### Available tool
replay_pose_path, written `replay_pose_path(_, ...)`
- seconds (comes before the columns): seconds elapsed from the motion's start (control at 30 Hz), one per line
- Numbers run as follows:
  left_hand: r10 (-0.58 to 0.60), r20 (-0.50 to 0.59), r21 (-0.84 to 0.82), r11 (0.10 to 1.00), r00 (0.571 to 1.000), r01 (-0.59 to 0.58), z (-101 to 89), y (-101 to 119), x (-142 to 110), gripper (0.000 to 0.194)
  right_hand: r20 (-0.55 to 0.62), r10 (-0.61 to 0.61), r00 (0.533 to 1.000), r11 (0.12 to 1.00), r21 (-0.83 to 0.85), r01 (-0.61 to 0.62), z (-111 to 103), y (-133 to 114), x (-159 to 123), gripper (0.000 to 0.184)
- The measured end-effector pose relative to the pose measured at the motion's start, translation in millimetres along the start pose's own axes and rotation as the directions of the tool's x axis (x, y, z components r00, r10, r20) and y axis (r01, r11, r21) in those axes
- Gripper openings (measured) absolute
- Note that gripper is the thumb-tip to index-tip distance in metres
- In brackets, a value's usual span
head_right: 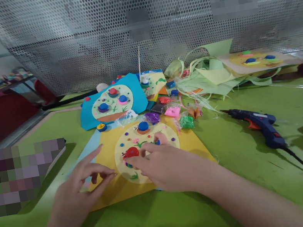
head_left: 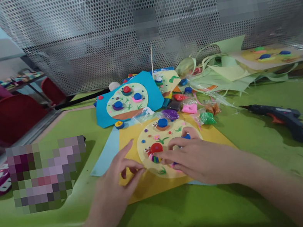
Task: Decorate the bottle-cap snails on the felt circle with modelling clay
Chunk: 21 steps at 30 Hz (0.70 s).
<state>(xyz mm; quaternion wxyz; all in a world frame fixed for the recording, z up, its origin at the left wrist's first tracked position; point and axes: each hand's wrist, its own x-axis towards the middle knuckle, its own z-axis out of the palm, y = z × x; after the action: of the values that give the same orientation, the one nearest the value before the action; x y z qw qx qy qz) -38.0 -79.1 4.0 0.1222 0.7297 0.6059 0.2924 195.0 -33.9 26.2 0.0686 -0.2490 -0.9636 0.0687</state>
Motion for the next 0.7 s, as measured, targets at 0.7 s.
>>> replay_pose_path(0.7,0.452,0.102,-0.033,0.892,0.886,-0.451,20.4,65,9,0.015,-0.299,0.384,0.874,0.918,0.229,-0.325,-25,55,-12,0.028)
